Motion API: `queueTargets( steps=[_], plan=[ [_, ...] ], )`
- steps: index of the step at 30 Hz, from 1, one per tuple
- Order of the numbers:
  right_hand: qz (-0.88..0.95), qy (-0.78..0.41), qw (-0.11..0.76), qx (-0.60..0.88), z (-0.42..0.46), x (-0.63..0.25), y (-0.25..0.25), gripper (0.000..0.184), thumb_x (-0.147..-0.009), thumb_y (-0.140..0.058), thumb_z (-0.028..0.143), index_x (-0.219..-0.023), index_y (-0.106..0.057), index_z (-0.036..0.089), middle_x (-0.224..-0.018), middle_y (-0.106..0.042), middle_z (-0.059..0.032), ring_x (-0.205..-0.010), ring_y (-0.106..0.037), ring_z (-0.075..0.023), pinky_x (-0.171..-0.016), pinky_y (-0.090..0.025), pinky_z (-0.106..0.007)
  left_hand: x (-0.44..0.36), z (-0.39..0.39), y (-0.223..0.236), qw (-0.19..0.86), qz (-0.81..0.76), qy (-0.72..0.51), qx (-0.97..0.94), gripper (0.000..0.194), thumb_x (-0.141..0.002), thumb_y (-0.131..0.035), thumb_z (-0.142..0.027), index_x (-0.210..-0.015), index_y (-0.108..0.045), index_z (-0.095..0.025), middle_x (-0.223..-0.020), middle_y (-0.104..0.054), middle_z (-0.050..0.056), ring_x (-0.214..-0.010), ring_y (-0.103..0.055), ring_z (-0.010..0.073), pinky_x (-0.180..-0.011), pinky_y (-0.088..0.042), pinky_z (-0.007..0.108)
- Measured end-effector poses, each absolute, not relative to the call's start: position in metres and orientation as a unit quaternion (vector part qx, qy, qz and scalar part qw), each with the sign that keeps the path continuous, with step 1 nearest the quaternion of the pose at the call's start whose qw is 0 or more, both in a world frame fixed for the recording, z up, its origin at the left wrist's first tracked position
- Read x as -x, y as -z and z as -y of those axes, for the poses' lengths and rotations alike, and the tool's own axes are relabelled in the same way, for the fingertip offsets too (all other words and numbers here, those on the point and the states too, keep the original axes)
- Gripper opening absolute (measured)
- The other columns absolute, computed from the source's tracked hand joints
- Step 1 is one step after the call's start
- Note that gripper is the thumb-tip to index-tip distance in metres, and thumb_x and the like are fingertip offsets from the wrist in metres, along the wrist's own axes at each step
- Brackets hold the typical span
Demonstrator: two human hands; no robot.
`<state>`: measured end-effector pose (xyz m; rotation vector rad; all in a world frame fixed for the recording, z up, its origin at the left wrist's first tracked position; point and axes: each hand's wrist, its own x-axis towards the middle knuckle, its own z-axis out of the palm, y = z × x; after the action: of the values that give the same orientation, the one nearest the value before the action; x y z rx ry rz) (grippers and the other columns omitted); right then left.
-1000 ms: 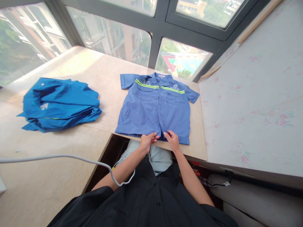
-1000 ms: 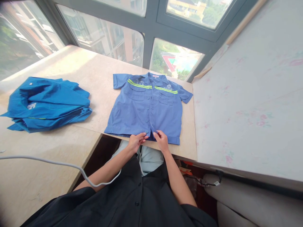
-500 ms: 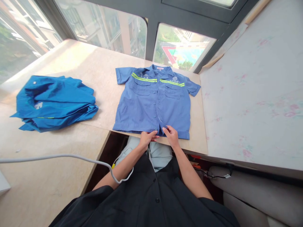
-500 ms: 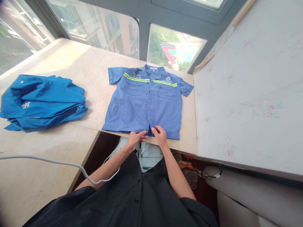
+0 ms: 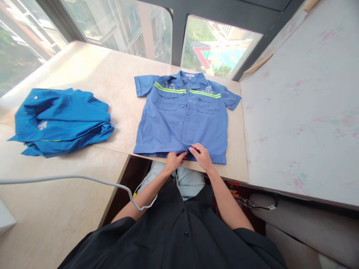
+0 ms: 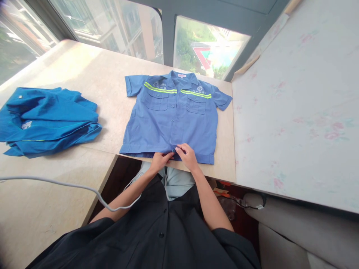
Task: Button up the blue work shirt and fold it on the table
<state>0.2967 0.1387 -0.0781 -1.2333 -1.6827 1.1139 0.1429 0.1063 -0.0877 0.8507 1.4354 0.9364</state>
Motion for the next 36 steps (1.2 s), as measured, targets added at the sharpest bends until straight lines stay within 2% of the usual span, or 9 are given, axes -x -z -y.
queueTargets(
  steps=[6, 11, 14, 22, 29, 36],
  plan=[
    [0.651, -0.465, 0.356, 0.484, -0.141, -0.298, 0.087, 0.026, -0.091, -0.055, 0.041, -0.085, -0.068, 0.019, -0.086, -0.062, -0.0036, -0.083, -0.057, -0.0172, -0.079, -0.046, -0.030, -0.143, -0.104, 0.097, 0.559, -0.628, -0.367, -0.399, 0.013, -0.084, -0.067, -0.025, -0.086, -0.075, -0.015, -0.077, -0.074, 0.004, -0.063, -0.067, 0.0162, -0.053, -0.051, 0.022],
    [0.653, -0.472, 0.340, 0.484, -0.141, -0.302, 0.091, 0.027, -0.091, -0.055, 0.042, -0.087, -0.068, 0.018, -0.088, -0.063, -0.0040, -0.085, -0.058, -0.0179, -0.082, -0.047, -0.031, -0.139, -0.101, 0.102, 0.501, -0.631, -0.341, -0.484, 0.030, -0.080, -0.071, -0.039, -0.063, -0.067, -0.015, -0.059, -0.066, 0.002, -0.055, -0.061, 0.0148, -0.055, -0.044, 0.022],
    [0.659, -0.471, 0.340, 0.477, -0.142, -0.303, 0.093, 0.026, -0.091, -0.054, 0.039, -0.092, -0.070, 0.019, -0.090, -0.064, -0.0043, -0.087, -0.060, -0.0184, -0.083, -0.048, -0.032, -0.140, -0.100, 0.104, 0.487, -0.644, -0.350, -0.475, 0.033, -0.080, -0.070, -0.041, -0.059, -0.066, -0.016, -0.056, -0.065, 0.003, -0.056, -0.061, 0.0152, -0.056, -0.042, 0.023],
    [0.704, -0.441, 0.343, 0.438, -0.136, -0.305, 0.090, 0.025, -0.095, -0.054, 0.033, -0.107, -0.073, 0.021, -0.096, -0.067, -0.0057, -0.092, -0.062, -0.0179, -0.086, -0.051, -0.033, -0.147, -0.102, 0.116, 0.530, -0.657, -0.381, -0.377, 0.021, -0.079, -0.070, -0.035, -0.068, -0.071, -0.016, -0.066, -0.071, 0.006, -0.063, -0.068, 0.0192, -0.058, -0.051, 0.025],
    [0.788, -0.294, 0.354, 0.410, -0.116, -0.307, 0.092, 0.038, -0.097, -0.050, 0.023, -0.133, -0.061, 0.024, -0.102, -0.063, -0.0087, -0.095, -0.060, -0.0193, -0.085, -0.051, -0.035, -0.147, -0.103, 0.110, 0.512, -0.669, -0.378, -0.383, 0.026, -0.079, -0.069, -0.036, -0.062, -0.068, -0.016, -0.061, -0.068, 0.005, -0.060, -0.066, 0.0181, -0.058, -0.050, 0.024],
    [0.831, -0.194, 0.323, 0.408, -0.106, -0.305, 0.092, 0.040, -0.093, -0.049, 0.018, -0.129, -0.064, 0.027, -0.112, -0.063, -0.0104, -0.099, -0.059, -0.0216, -0.087, -0.053, -0.040, -0.140, -0.104, 0.105, 0.571, -0.645, -0.392, -0.323, 0.016, -0.077, -0.061, -0.020, -0.063, -0.068, -0.016, -0.062, -0.069, 0.003, -0.060, -0.067, 0.0167, -0.061, -0.054, 0.024]
  ],
)
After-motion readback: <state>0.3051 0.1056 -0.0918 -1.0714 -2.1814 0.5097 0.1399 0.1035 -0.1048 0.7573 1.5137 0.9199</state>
